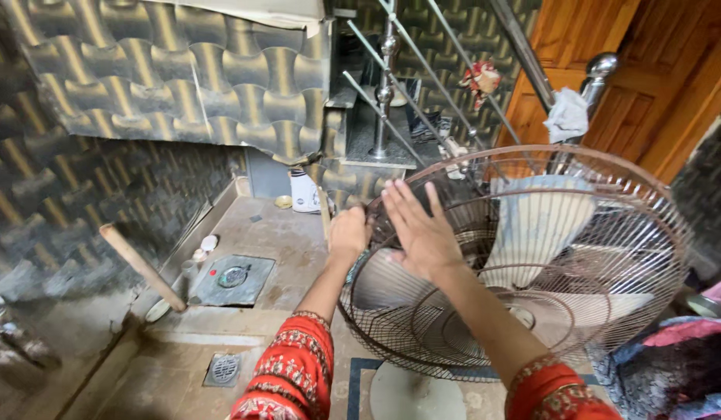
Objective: The person cleans a standing electric fan by wiping the metal cage and blades with a white cloth. The person rotates the fan head to access different sections and wipes the entire surface area of the cage and blades.
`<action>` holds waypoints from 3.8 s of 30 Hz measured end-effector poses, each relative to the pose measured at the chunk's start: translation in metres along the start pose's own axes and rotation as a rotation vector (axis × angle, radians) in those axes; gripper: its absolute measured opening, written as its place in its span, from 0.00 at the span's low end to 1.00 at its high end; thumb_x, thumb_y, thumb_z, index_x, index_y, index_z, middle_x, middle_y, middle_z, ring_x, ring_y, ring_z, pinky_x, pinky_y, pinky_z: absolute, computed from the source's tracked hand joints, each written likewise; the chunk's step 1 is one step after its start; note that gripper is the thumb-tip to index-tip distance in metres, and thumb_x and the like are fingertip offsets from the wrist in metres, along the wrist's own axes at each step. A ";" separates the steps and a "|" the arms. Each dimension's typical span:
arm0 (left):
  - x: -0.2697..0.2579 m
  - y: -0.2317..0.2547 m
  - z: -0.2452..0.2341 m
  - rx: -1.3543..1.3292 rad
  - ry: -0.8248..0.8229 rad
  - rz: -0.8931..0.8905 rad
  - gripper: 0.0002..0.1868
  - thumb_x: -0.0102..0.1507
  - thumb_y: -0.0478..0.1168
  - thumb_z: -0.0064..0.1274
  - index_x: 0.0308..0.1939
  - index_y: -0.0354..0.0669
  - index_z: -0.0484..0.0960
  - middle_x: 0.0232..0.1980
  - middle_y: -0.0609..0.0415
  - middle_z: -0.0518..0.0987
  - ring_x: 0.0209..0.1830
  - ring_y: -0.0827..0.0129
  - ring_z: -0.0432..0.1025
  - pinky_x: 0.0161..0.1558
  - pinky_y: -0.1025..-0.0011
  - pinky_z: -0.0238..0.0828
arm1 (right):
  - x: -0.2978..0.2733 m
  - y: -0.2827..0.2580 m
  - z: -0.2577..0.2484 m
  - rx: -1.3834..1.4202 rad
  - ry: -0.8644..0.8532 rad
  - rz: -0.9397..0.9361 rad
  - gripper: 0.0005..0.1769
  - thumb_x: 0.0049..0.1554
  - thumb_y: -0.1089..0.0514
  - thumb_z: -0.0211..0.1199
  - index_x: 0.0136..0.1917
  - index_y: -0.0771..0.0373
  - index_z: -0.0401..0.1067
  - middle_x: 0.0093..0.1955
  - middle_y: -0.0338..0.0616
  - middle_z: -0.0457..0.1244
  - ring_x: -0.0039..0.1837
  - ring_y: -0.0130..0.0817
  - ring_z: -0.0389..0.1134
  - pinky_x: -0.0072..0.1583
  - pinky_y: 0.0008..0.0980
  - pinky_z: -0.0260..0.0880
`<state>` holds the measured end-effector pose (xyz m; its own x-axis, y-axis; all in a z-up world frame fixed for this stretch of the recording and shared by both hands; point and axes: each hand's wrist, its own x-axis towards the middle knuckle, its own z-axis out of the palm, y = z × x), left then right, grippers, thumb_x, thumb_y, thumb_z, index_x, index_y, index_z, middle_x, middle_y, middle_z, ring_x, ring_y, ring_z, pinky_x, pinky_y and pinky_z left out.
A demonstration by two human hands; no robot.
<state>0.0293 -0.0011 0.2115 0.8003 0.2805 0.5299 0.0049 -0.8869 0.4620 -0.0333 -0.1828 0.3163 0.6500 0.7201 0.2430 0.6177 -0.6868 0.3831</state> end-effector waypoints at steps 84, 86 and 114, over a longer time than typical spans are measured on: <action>-0.040 0.432 0.056 0.334 -0.052 0.172 0.58 0.57 0.50 0.65 0.82 0.49 0.42 0.85 0.50 0.31 0.85 0.56 0.26 0.77 0.38 0.24 | -0.240 0.400 0.040 0.388 0.258 0.063 0.60 0.54 0.45 0.69 0.83 0.62 0.33 0.86 0.48 0.34 0.86 0.42 0.32 0.81 0.50 0.31; -0.038 0.445 0.062 0.370 -0.067 0.158 0.58 0.58 0.51 0.64 0.82 0.50 0.42 0.85 0.50 0.32 0.85 0.56 0.26 0.76 0.36 0.24 | -0.242 0.410 0.043 0.403 0.282 0.039 0.60 0.54 0.45 0.69 0.83 0.63 0.34 0.86 0.49 0.33 0.86 0.43 0.32 0.81 0.50 0.32; 0.158 0.582 0.275 0.474 -0.046 0.218 0.63 0.52 0.52 0.69 0.82 0.52 0.43 0.85 0.49 0.35 0.85 0.56 0.28 0.77 0.37 0.26 | -0.154 0.651 0.170 0.444 0.294 0.032 0.64 0.49 0.52 0.74 0.83 0.62 0.33 0.87 0.46 0.32 0.86 0.41 0.32 0.81 0.46 0.31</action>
<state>0.3234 -0.5738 0.3679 0.8387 0.0637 0.5408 0.0974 -0.9947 -0.0340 0.3436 -0.7578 0.3769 0.5599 0.6514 0.5120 0.7687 -0.6390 -0.0277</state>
